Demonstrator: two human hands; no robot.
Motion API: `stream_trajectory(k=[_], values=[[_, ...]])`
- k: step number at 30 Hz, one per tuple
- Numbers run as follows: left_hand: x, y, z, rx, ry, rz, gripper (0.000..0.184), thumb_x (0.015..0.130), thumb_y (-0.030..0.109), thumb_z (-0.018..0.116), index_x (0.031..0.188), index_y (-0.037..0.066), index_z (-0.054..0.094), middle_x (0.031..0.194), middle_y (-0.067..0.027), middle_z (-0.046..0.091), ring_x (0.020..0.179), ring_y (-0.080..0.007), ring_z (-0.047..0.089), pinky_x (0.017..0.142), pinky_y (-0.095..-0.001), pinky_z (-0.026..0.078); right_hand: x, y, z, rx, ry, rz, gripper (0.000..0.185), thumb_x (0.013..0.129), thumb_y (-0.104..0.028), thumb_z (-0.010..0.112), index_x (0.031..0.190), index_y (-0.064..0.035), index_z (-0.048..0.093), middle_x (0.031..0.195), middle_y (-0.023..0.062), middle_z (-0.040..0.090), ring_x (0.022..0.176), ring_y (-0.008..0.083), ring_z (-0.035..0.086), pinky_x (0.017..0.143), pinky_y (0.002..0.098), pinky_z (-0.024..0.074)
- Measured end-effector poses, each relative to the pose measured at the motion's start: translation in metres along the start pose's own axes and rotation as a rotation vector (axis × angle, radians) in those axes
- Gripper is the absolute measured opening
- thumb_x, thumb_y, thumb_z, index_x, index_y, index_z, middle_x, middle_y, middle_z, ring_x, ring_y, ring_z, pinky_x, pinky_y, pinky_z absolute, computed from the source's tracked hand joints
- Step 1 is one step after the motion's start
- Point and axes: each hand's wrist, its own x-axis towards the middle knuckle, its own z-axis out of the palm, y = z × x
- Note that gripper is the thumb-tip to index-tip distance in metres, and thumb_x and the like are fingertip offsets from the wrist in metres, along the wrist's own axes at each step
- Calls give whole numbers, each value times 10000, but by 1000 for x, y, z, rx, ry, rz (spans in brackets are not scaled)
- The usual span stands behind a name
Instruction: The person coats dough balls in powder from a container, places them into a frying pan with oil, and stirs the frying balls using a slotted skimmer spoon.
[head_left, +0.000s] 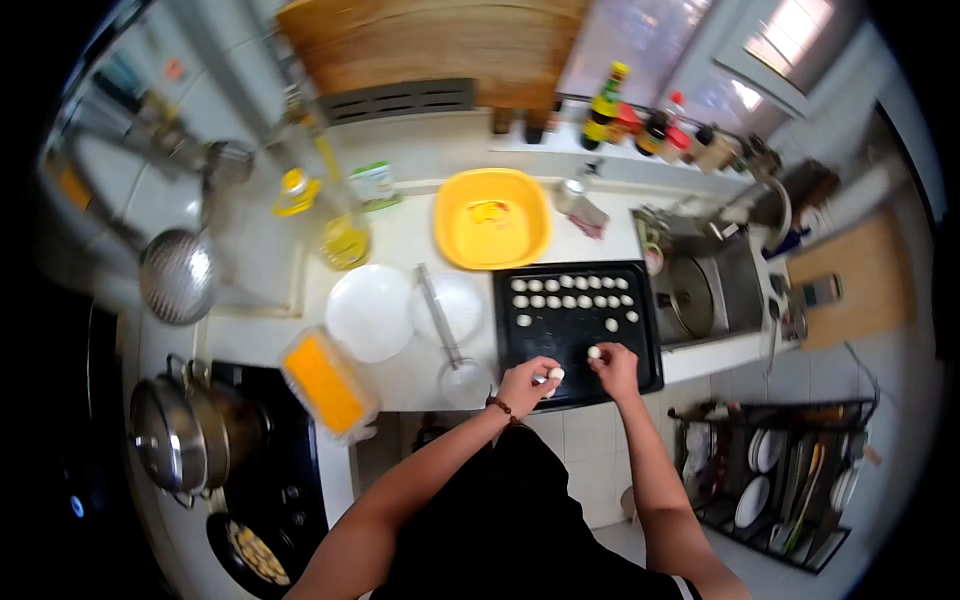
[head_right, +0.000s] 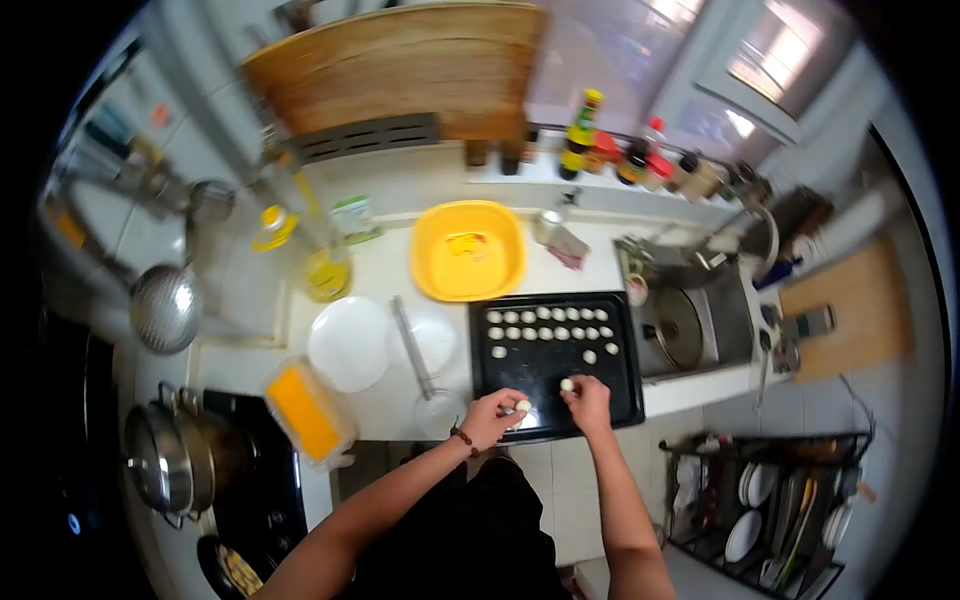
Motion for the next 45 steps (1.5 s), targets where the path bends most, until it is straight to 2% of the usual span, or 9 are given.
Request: stream_trajectory(k=[4, 16, 21, 26, 31, 35, 37, 40, 45], values=[[80, -55, 68, 299, 19, 122, 267, 860, 161, 796, 1107, 108, 708, 955, -122, 742, 898, -306, 728, 808, -401, 579, 9, 59, 7, -88, -13, -22, 292, 732, -67, 848, 1006, -23, 754, 920, 176, 711, 851, 351, 718, 796, 425, 578], [132, -92, 89, 968, 48, 161, 470, 844, 50, 742, 1284, 168, 628, 1179, -120, 621, 1123, -354, 595, 932, -456, 542, 27, 71, 11, -313, -231, 7, 308, 802, -109, 756, 1102, -67, 700, 1141, 132, 656, 1103, 354, 637, 915, 478, 539], [129, -106, 89, 937, 79, 126, 565, 826, 22, 737, 1359, 99, 567, 1202, -139, 615, 1138, -367, 587, 963, -467, 528, 34, 47, 35, -388, -221, -345, 583, 775, -203, 825, 1324, -117, 651, 1198, 77, 646, 1145, 291, 595, 961, 447, 456], [124, -127, 81, 801, 182, 118, 560, 847, 3, 686, 1382, 69, 535, 1182, -194, 635, 1117, -415, 597, 970, -509, 511, 47, 47, 67, -339, -272, -392, 420, 853, -92, 671, 1273, -111, 665, 1105, 119, 660, 1081, 330, 635, 939, 457, 464], [81, -97, 40, 544, 283, 300, 347, 863, 109, 746, 1193, 55, 658, 1050, -167, 661, 976, -383, 651, 871, -455, 542, 60, 59, 79, -376, -317, -456, 246, 833, -111, 711, 1076, -72, 699, 993, 144, 659, 963, 375, 663, 837, 493, 521], [-11, -35, -50, 437, 376, 258, 299, 897, 218, 786, 1147, 73, 709, 1027, -109, 692, 897, -246, 690, 783, -370, 562, 53, -37, 55, -40, -307, -415, 230, 848, -124, 802, 1015, -5, 697, 880, 148, 672, 783, 327, 698, 712, 418, 561], [-64, -22, -103, 308, 559, 130, 295, 902, 201, 785, 1139, 41, 711, 1116, -134, 712, 849, -276, 710, 788, -381, 577, 33, -112, 64, 201, -403, -358, 258, 847, -124, 814, 1046, -1, 703, 882, 144, 680, 792, 292, 707, 700, 389, 564], [-130, -31, -189, 377, 882, -69, 274, 848, 119, 801, 1088, 19, 711, 1036, -145, 701, 814, -276, 683, 745, -379, 572, -5, -224, 95, 297, -607, -610, 260, 875, -141, 786, 1083, -8, 704, 951, 164, 685, 831, 312, 707, 732, 400, 574], [-177, -85, -313, 678, 983, 61, 299, 820, 103, 799, 1086, 25, 690, 1051, -141, 701, 881, -320, 686, 796, -398, 566, -64, -347, 216, 219, -672, -932, 316, 867, -76, 698, 1179, -29, 684, 1075, 160, 669, 1001, 334, 668, 865, 445, 549]])
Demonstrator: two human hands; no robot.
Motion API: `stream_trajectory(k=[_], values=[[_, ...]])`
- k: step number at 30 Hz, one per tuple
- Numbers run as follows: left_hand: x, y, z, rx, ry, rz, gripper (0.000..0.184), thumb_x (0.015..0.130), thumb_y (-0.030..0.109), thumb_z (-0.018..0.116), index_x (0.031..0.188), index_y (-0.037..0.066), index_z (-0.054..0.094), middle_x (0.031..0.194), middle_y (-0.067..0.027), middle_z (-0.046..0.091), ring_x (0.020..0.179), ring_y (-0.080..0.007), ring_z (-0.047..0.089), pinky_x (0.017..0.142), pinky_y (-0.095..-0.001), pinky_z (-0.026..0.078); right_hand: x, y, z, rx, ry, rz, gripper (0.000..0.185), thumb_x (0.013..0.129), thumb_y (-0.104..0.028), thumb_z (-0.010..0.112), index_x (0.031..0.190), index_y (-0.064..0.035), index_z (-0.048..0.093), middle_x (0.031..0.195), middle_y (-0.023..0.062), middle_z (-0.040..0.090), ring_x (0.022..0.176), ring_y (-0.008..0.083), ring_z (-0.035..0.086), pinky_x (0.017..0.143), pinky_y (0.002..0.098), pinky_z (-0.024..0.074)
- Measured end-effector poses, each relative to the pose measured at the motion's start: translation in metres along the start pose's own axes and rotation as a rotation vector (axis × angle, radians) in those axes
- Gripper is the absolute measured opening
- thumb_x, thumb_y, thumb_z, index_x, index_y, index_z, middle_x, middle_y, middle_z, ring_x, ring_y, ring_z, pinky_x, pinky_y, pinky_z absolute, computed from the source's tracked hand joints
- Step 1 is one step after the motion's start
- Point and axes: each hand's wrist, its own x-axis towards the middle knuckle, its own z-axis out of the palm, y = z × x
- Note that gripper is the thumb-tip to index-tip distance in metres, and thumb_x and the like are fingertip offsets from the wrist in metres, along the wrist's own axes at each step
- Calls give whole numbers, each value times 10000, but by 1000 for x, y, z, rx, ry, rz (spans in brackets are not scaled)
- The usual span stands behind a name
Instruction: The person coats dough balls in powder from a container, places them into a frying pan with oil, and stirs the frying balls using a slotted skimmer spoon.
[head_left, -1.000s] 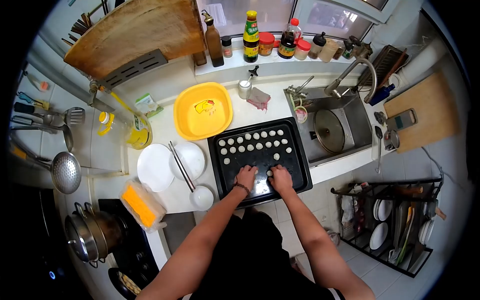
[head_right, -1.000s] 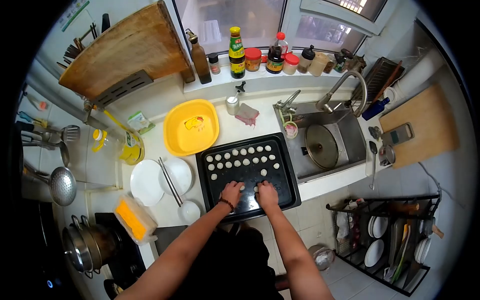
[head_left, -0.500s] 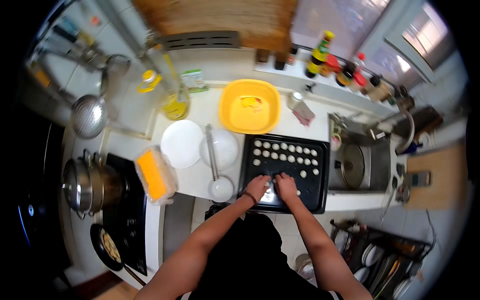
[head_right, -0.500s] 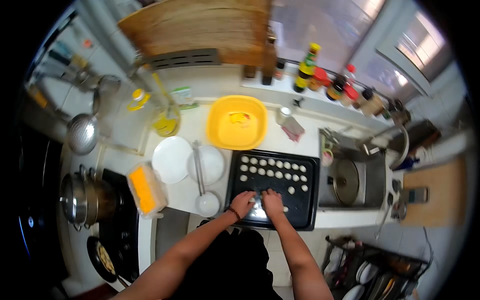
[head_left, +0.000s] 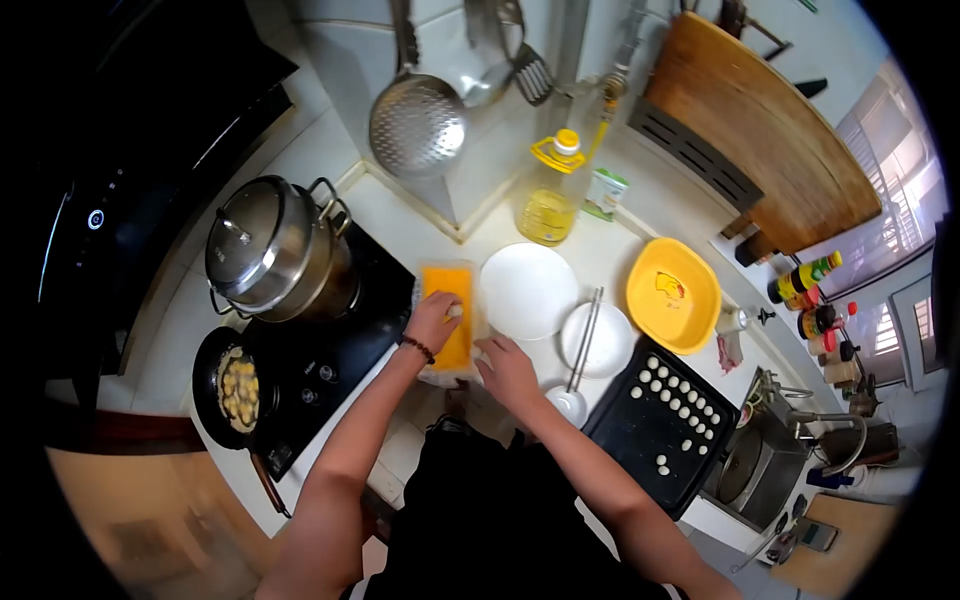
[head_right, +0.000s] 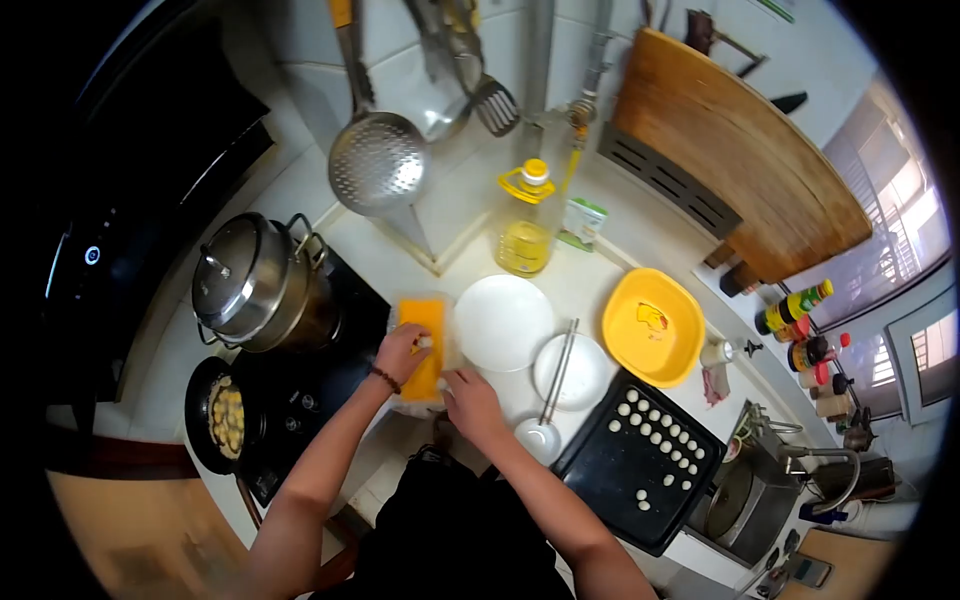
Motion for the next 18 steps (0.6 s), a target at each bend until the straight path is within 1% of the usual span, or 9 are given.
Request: stream_trajectory(k=[2, 6, 8, 9, 11, 13, 14, 16, 18], values=[[13, -35, 0, 71, 1, 63, 299, 812, 76, 766, 1097, 37, 688, 1051, -135, 694, 942, -346, 675, 835, -428, 557, 32, 6, 44, -71, -26, -47, 361, 844, -48, 681, 1205, -36, 681, 1094, 153, 665, 1031, 335, 654, 889, 449, 538], [23, -74, -9, 196, -297, 168, 326, 790, 47, 740, 1112, 76, 696, 1036, -116, 672, 1023, -345, 652, 870, -442, 546, 59, -4, 78, -380, -32, -102, 358, 808, -38, 652, 1162, -27, 704, 1109, 127, 667, 1057, 322, 633, 942, 436, 503], [29, -78, -15, 272, -314, 253, 387, 779, 65, 759, 1158, 84, 683, 1185, -111, 658, 1122, -337, 630, 949, -431, 527, 56, -12, 70, -452, -30, -124, 324, 812, -50, 639, 1125, -19, 713, 1128, 120, 671, 1054, 320, 628, 966, 446, 490], [30, -83, -13, 262, -326, 262, 387, 779, 65, 759, 1158, 84, 683, 1185, -111, 658, 1122, -337, 630, 949, -431, 527, 51, -14, 68, -468, -88, -119, 348, 819, -62, 638, 1157, -15, 706, 1180, 128, 668, 1113, 326, 618, 1017, 451, 466], [28, -91, -5, 293, -337, 391, 395, 816, 101, 724, 1206, 82, 665, 1340, -135, 601, 1230, -333, 589, 1035, -428, 489, 47, -17, 76, -481, -143, -94, 373, 825, -74, 637, 1188, -10, 700, 1231, 136, 665, 1172, 332, 608, 1069, 456, 443], [34, -107, 9, 332, -358, 447, 384, 839, 115, 692, 1220, 82, 661, 1378, -151, 576, 1255, -337, 577, 1061, -424, 472, 48, -9, 90, -538, -179, -255, 458, 860, -95, 612, 1308, -7, 646, 1370, 182, 617, 1288, 341, 575, 1139, 446, 407], [39, -114, 16, 378, -362, 489, 375, 862, 129, 660, 1235, 81, 656, 1417, -168, 552, 1279, -341, 565, 1087, -420, 456, 50, -4, 97, -542, -168, -239, 458, 860, -95, 612, 1308, -7, 646, 1370, 182, 617, 1288, 341, 575, 1139, 446, 407], [45, -121, 16, 401, -397, 527, 366, 877, 135, 633, 1238, 76, 654, 1417, -173, 549, 1271, -346, 568, 1088, -422, 457, 51, 6, 113, -678, -252, -204, 519, 894, -110, 584, 1404, -14, 579, 1467, 219, 550, 1368, 353, 530, 1176, 432, 386], [50, -122, 13, 429, -428, 555, 359, 893, 140, 606, 1242, 71, 652, 1416, -179, 546, 1263, -351, 571, 1089, -425, 457, 54, 15, 122, -720, -272, -185, 484, 918, -123, 571, 1389, -15, 588, 1476, 215, 544, 1367, 347, 528, 1181, 433, 376]])
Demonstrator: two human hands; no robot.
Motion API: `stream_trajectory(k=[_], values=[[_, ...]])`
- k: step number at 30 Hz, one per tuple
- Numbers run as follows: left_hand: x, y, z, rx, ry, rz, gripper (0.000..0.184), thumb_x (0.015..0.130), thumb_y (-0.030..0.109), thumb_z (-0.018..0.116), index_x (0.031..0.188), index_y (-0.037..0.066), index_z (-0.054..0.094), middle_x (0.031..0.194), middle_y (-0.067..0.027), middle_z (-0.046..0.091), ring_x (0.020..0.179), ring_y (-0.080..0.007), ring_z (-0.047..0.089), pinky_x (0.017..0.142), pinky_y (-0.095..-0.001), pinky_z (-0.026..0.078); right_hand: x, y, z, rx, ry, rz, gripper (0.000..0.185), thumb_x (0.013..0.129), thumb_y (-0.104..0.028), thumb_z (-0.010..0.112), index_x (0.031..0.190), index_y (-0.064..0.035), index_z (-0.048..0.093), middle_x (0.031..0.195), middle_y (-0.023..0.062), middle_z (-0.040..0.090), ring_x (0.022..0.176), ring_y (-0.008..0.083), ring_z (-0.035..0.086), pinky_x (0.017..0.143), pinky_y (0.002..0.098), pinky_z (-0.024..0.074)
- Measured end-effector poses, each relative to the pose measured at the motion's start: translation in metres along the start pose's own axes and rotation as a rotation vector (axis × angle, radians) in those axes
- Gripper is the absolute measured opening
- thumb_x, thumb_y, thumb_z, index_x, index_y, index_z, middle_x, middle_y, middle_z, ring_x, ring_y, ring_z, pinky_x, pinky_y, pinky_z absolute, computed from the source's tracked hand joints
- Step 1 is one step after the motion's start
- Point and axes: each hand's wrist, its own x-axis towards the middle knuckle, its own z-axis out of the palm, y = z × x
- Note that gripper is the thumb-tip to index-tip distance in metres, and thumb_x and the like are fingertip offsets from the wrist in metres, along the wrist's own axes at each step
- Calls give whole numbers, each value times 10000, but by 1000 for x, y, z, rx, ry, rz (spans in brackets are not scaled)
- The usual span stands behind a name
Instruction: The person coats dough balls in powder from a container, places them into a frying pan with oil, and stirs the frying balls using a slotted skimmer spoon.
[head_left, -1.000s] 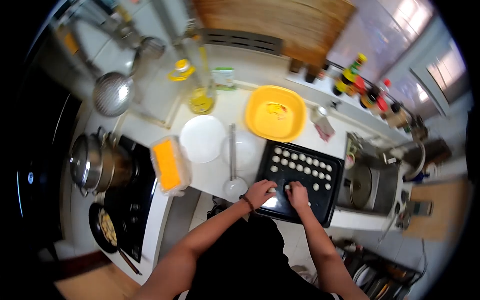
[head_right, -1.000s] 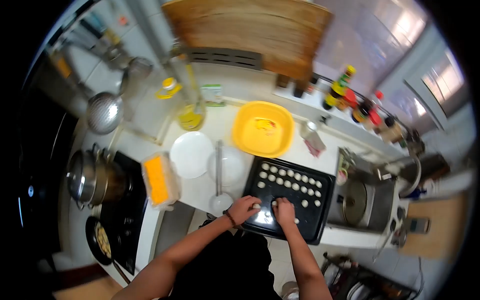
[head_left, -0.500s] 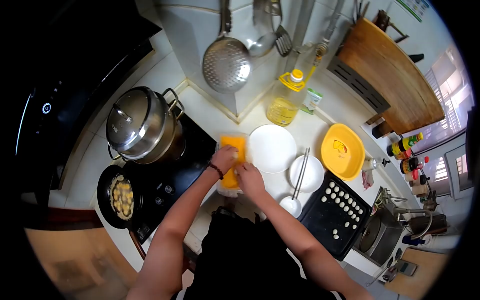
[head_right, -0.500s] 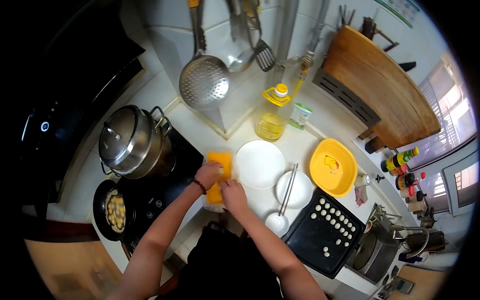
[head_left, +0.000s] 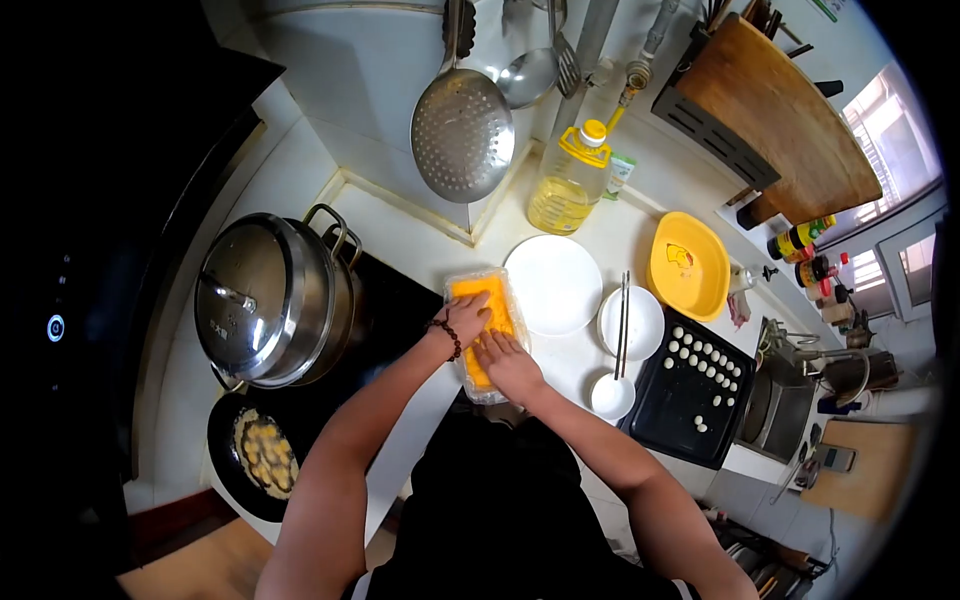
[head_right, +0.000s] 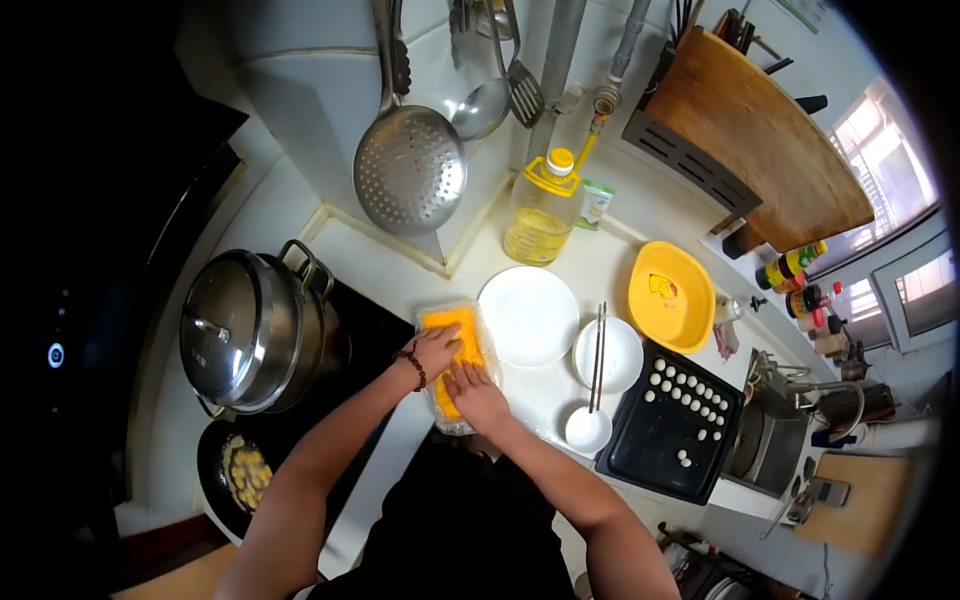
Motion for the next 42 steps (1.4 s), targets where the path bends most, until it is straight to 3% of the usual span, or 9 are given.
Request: stream_trajectory(k=[8, 11, 19, 26, 28, 32, 34, 37, 42], values=[[23, -5, -18, -330, -306, -145, 246, 881, 112, 624, 1121, 82, 667, 1182, -164, 668, 1148, -354, 626, 979, -451, 510, 12, 9, -3, 100, -218, 69, 279, 925, -129, 588, 1164, -28, 690, 1303, 197, 655, 1170, 352, 650, 984, 422, 538], [31, 2, -32, -289, -389, -258, 244, 861, 100, 646, 1103, 81, 679, 1088, -135, 690, 1125, -338, 639, 987, -450, 508, 23, 15, 3, 587, 32, 423, 173, 891, -150, 641, 982, -7, 680, 984, 210, 708, 757, 385, 707, 718, 468, 596], [4, 9, -14, -41, -256, 40, 259, 817, 108, 708, 1068, 49, 685, 1158, -126, 645, 1177, -336, 609, 1044, -426, 486, 10, -17, -7, -29, -87, 177, 479, 818, -163, 692, 1266, -1, 645, 1339, 209, 586, 1233, 345, 584, 980, 406, 547], [16, -10, 7, -64, -255, 74, 265, 852, 101, 686, 1112, 56, 674, 1044, -159, 672, 1064, -389, 658, 966, -432, 536, 10, -3, 33, 175, -156, 224, 402, 812, -156, 701, 1196, -41, 677, 1300, 190, 635, 1099, 362, 664, 884, 411, 581], [19, -12, -2, -457, -175, -86, 253, 844, 102, 695, 1093, 60, 684, 998, -163, 680, 1003, -404, 666, 919, -441, 551, 17, 7, 12, 649, -2, 433, 278, 842, -144, 657, 1102, -51, 697, 1171, 165, 684, 970, 371, 695, 802, 427, 597], [35, -2, -24, -314, -340, -277, 243, 830, 109, 712, 1068, 62, 695, 1044, -153, 679, 1043, -383, 658, 931, -449, 548, 33, 7, -28, 602, -172, 600, 191, 887, -88, 605, 1046, -20, 686, 1060, 136, 696, 979, 350, 689, 757, 433, 596], [29, 0, -27, -15, -108, -106, 245, 842, 112, 696, 1083, 68, 692, 1084, -153, 673, 1100, -361, 644, 937, -456, 549, 24, -3, -19, 216, -23, 321, 190, 895, -88, 604, 1054, -26, 687, 1071, 142, 694, 977, 338, 690, 753, 420, 598], [17, 4, -22, 15, -335, 62, 224, 870, 108, 655, 1089, 71, 682, 1110, -148, 666, 1147, -344, 626, 938, -458, 551, 12, -13, 9, -69, 188, 158, 186, 891, -93, 606, 1043, -20, 687, 1079, 136, 692, 978, 318, 687, 737, 400, 601], [16, 3, -1, -96, -246, -19, 211, 845, 113, 688, 1049, 59, 672, 1035, -181, 673, 1025, -389, 666, 894, -455, 560, 11, -8, 17, 272, -21, 300, 221, 877, -109, 635, 1059, 12, 671, 1037, 200, 694, 919, 367, 706, 759, 444, 598]])
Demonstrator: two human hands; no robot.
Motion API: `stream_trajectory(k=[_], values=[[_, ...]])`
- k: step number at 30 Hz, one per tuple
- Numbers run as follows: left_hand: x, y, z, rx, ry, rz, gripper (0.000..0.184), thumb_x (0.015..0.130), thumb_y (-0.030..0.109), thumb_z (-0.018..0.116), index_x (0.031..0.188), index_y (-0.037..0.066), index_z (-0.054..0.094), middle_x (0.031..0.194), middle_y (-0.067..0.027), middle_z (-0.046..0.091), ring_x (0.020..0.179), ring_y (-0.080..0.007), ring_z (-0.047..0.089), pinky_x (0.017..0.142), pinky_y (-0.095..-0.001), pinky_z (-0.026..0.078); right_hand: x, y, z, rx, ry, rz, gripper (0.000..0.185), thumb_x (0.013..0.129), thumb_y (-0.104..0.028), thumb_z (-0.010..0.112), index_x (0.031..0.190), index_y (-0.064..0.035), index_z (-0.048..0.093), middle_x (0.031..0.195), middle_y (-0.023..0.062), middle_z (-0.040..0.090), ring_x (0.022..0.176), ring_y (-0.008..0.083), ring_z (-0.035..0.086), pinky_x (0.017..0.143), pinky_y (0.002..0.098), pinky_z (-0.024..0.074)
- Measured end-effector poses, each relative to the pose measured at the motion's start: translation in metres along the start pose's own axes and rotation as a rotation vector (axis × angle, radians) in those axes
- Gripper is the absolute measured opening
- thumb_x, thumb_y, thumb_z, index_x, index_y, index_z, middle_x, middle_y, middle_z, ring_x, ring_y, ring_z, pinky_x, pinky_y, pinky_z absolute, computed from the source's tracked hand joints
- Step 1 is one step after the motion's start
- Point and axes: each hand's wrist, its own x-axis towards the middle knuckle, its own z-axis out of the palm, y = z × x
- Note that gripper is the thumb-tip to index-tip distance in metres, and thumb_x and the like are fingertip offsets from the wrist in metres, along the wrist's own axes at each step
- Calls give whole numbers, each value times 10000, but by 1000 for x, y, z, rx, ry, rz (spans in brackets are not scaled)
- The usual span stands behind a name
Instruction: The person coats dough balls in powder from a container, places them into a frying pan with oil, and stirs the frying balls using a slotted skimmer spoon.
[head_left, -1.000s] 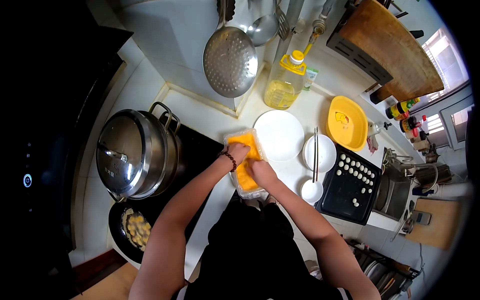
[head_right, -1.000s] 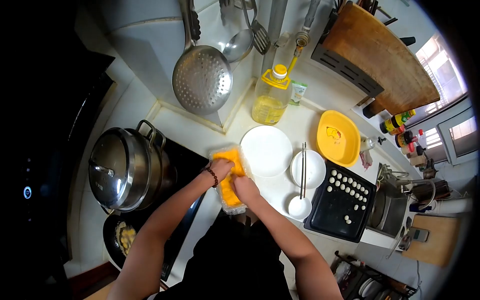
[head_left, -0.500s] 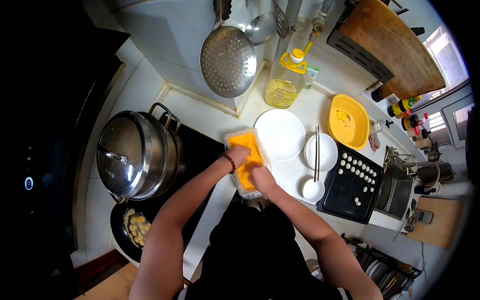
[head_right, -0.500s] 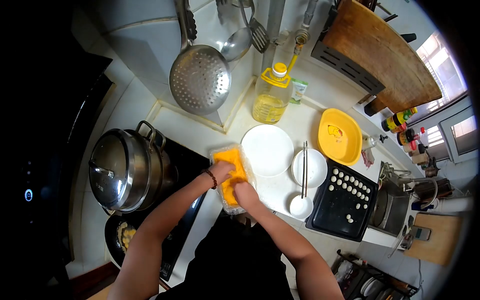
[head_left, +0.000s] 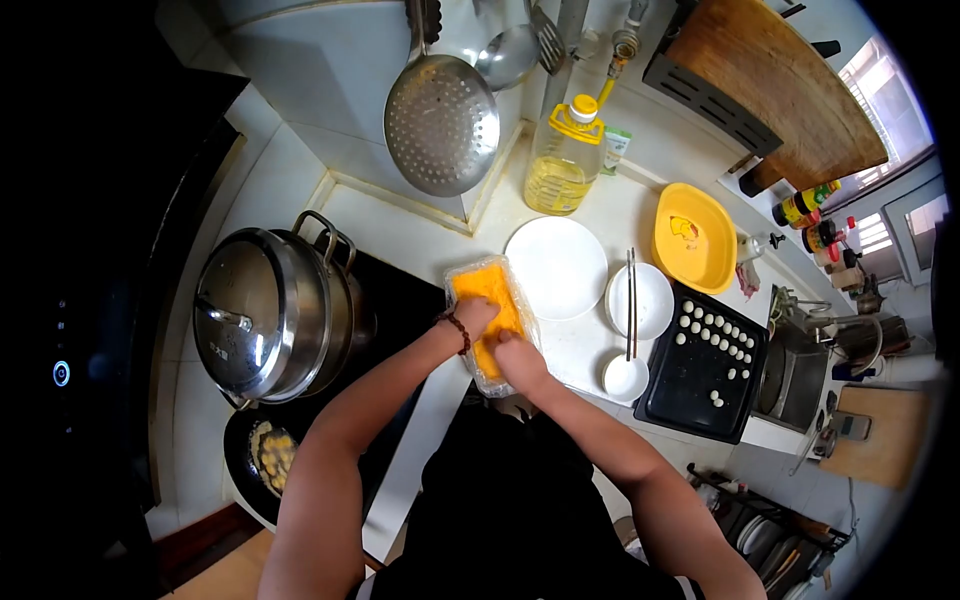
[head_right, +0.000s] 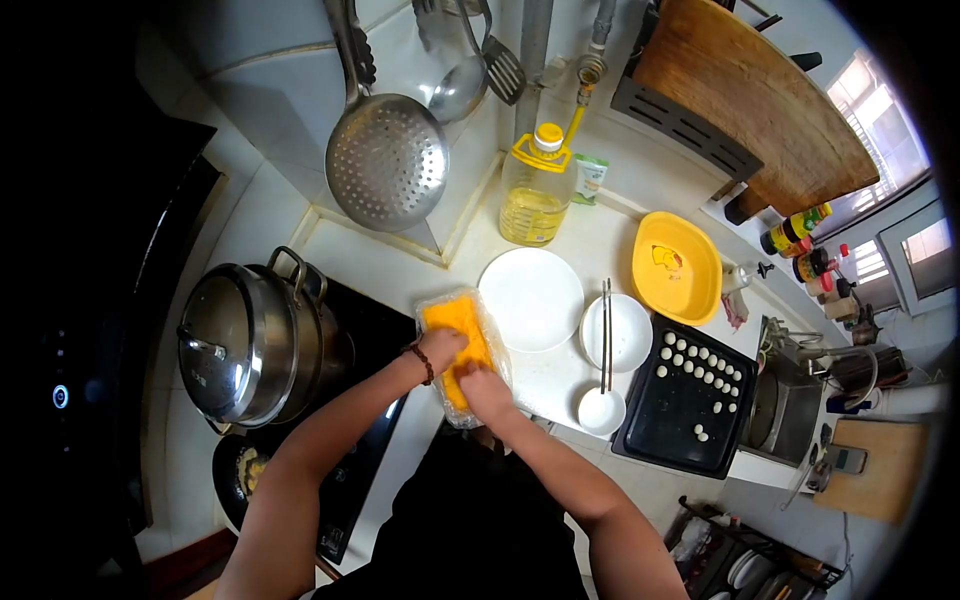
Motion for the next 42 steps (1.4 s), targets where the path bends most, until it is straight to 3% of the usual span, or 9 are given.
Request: stream_trajectory(k=[4, 12, 15, 17, 20, 26, 30, 32, 42], values=[[5, 1, -4, -197, -4, -143, 240, 817, 107, 709, 1047, 53, 669, 1022, -193, 673, 988, -405, 670, 892, -468, 557, 13, -5, -36, 427, 31, 268, 258, 866, -129, 636, 1073, 19, 677, 906, 271, 675, 798, 422, 694, 780, 488, 578], [-7, 7, 2, 82, 81, 104, 282, 810, 87, 713, 1087, 50, 672, 1104, -193, 657, 1100, -393, 640, 931, -465, 546, -3, -10, 2, -215, -48, -20, 346, 867, -115, 642, 1191, 4, 654, 1244, 202, 634, 1135, 362, 647, 877, 427, 594], [-4, 9, -3, -33, 56, -34, 265, 823, 81, 700, 1086, 63, 675, 1092, -176, 659, 1096, -395, 644, 927, -468, 546, -4, 5, 5, -138, 42, -32, 287, 839, -119, 651, 1109, -25, 679, 1075, 167, 666, 995, 376, 695, 797, 436, 601], [-4, 8, -14, -346, -13, -63, 243, 848, 102, 677, 1089, 80, 680, 1087, -157, 659, 1101, -394, 643, 925, -471, 543, -1, 11, -6, 348, 47, 92, 277, 850, -117, 639, 1108, -23, 681, 1083, 160, 666, 997, 369, 695, 790, 416, 607], [-2, 13, -24, -211, -75, -203, 230, 863, 108, 662, 1091, 84, 681, 1080, -158, 656, 1077, -396, 654, 906, -475, 547, 8, 5, -30, 356, 9, 233, 267, 864, -111, 622, 1107, -21, 683, 1048, 155, 669, 960, 350, 703, 772, 401, 608], [-11, 6, 3, 83, 124, 55, 229, 857, 107, 673, 1086, 91, 685, 1077, -174, 655, 1021, -400, 674, 884, -469, 559, -6, -12, -2, -272, 193, -44, 236, 861, -129, 631, 1070, -31, 682, 965, 148, 668, 883, 329, 709, 728, 407, 604], [-6, 10, 0, -36, 69, -40, 225, 859, 123, 676, 1082, 94, 685, 1085, -175, 654, 992, -396, 671, 895, -473, 553, -7, 3, 3, -124, 57, -47, 233, 866, -122, 624, 1072, -24, 674, 974, 146, 670, 890, 328, 709, 730, 406, 604], [-6, 19, -23, -326, -10, -198, 237, 856, 139, 689, 1088, 90, 678, 1120, -180, 651, 969, -396, 667, 899, -482, 548, -6, 2, -15, 255, -60, 105, 257, 868, -105, 612, 1102, -13, 665, 978, 140, 668, 898, 325, 708, 750, 399, 605], [-12, 10, 14, 10, 323, 140, 138, 851, 91, 669, 983, 56, 689, 1016, -173, 678, 941, -377, 668, 891, -484, 542, -10, 0, 8, -164, 195, -113, 264, 847, -102, 633, 1083, 12, 669, 943, 235, 685, 831, 383, 710, 762, 440, 598]])
